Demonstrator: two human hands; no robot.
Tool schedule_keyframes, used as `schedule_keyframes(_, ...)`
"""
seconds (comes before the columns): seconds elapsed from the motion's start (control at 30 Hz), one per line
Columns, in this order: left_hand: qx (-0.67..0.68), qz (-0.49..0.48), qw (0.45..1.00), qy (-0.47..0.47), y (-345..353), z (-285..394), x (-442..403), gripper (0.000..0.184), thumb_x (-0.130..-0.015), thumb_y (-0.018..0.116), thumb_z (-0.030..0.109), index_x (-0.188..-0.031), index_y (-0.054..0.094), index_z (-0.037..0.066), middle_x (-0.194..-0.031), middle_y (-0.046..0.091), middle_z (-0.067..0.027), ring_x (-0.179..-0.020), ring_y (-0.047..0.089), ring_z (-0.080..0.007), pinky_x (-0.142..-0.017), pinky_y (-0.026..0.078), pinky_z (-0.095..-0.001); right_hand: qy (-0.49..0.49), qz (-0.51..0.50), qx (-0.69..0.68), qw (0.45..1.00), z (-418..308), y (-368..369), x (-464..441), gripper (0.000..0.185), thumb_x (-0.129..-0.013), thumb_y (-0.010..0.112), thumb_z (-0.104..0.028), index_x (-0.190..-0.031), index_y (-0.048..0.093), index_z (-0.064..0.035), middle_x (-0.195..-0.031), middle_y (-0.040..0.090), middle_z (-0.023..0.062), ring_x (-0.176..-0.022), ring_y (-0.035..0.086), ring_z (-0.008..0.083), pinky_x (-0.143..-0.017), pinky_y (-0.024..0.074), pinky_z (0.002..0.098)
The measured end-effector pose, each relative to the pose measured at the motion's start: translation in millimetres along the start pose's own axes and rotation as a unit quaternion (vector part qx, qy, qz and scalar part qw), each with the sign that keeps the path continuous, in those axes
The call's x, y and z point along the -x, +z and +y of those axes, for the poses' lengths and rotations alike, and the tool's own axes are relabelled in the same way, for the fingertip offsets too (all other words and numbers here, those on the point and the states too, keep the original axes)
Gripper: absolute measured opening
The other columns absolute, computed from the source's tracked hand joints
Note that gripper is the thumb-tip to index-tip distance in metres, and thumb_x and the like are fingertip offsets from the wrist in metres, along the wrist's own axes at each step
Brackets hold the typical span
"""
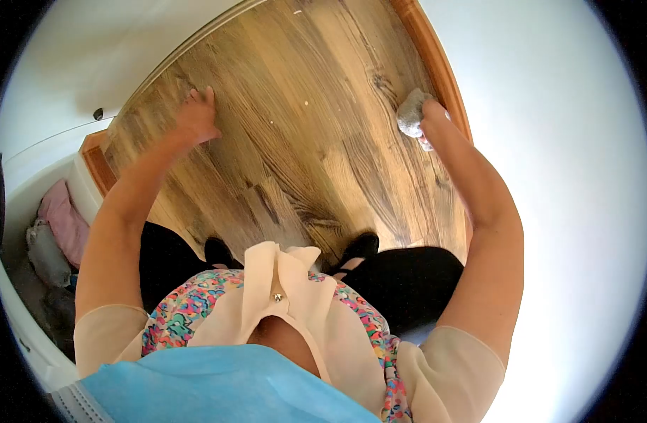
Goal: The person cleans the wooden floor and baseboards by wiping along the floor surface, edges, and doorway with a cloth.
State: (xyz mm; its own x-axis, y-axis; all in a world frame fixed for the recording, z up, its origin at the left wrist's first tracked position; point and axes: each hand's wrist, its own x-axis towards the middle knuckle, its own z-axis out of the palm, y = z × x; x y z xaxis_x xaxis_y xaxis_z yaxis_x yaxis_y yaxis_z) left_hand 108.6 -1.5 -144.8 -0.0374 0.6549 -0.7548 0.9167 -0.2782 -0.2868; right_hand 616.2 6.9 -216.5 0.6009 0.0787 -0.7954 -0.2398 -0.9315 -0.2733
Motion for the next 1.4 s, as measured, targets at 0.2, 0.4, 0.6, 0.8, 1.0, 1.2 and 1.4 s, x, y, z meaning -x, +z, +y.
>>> schedule_keyframes(0.2, -0.001, -0.005, 1.0, 0.003, -5.5, 0.6, 2.5, 0.121, -0.072, 0.081, 0.043, -0.153, 0.004, -0.003, -0.15, 0.015, -0.041, -0.14, 0.026, -0.0502, -0.113, 0.033, -0.0483, -0.307, 0.102, 0.182, 0.928, -74.0, 114.8, 16.9, 0.056, -0.082, 0.061, -0.032, -0.125, 0.057, 0.0042, -0.131, 0.057, 0.0241, -0.124, 0.053, 0.0338, -0.101, 0.0404, 0.0421)
schedule_keyframes(0.4, 0.033, 0.055, 0.998, 0.025, 12.0, -3.3, -3.1, 0.112, -0.073, 0.079, 0.035, -0.151, 0.011, -0.008, -0.146, 0.021, -0.0444, -0.137, 0.029, -0.0535, -0.113, 0.029, -0.0521, -0.676, -0.021, 0.254, 0.692, -158.9, 157.1, 45.1, 0.054, -0.077, 0.065, -0.034, -0.123, 0.06, -0.0064, -0.124, 0.058, 0.0223, -0.119, 0.051, 0.0457, -0.096, 0.0459, 0.0479)
schedule_keyframes(0.6, 0.038, 0.044, 0.998, 0.004, 5.1, -2.8, -1.1, 0.119, -0.068, 0.085, 0.037, -0.151, 0.01, -0.004, -0.148, 0.021, -0.0421, -0.139, 0.028, -0.0506, -0.116, 0.028, -0.0466, -0.716, 0.072, 0.395, 0.571, -253.0, 169.9, 104.5, 0.059, -0.083, 0.061, -0.026, -0.138, 0.048, -0.0085, -0.136, 0.052, 0.0194, -0.126, 0.049, 0.0378, -0.1, 0.0431, 0.0523)
schedule_keyframes(0.8, 0.047, 0.039, 0.998, 0.004, 9.9, -2.6, -5.4, 0.122, -0.067, 0.086, 0.038, -0.151, 0.009, -0.005, -0.147, 0.021, -0.0429, -0.138, 0.028, -0.0513, -0.115, 0.028, -0.0477, -0.65, 0.139, 0.509, 0.547, -224.4, 197.1, 99.9, 0.071, -0.071, 0.069, -0.03, -0.136, 0.049, -0.008, -0.133, 0.054, 0.0215, -0.124, 0.05, 0.0397, -0.101, 0.0407, 0.0548)
schedule_keyframes(1.0, 0.038, 0.047, 0.998, 0.012, 12.8, -3.1, -7.5, 0.117, -0.07, 0.084, 0.038, -0.151, 0.012, -0.007, -0.146, 0.023, -0.0442, -0.137, 0.031, -0.0524, -0.113, 0.03, -0.0507, -0.636, -0.016, 0.527, 0.563, -237.4, 196.8, 68.3, 0.053, -0.077, 0.067, -0.032, -0.124, 0.062, -0.0087, -0.122, 0.064, 0.02, -0.116, 0.059, 0.0361, -0.099, 0.0449, 0.0435)
schedule_keyframes(1.2, 0.013, 0.034, 0.999, 0.016, 8.7, -3.9, -6.5, 0.118, -0.072, 0.082, 0.042, -0.152, 0.009, -0.006, -0.147, 0.021, -0.0431, -0.138, 0.03, -0.0519, -0.114, 0.029, -0.0507, -0.647, -0.025, 0.409, 0.643, -235.6, 182.5, 119.2, 0.067, -0.072, 0.067, -0.025, -0.136, 0.051, -0.0113, -0.132, 0.055, 0.0186, -0.123, 0.051, 0.0374, -0.098, 0.0455, 0.0534)
schedule_keyframes(1.4, 0.01, 0.031, 0.999, 0.009, 12.3, -1.6, -8.4, 0.119, -0.072, 0.081, 0.045, -0.152, 0.009, -0.006, -0.148, 0.021, -0.0416, -0.138, 0.031, -0.0505, -0.113, 0.03, -0.0488, -0.644, 0.14, 0.455, 0.598, -176.7, 192.5, 144.3, 0.062, -0.076, 0.068, -0.036, -0.132, 0.055, -0.0119, -0.131, 0.056, 0.0115, -0.125, 0.049, 0.0299, -0.099, 0.0452, 0.0475)
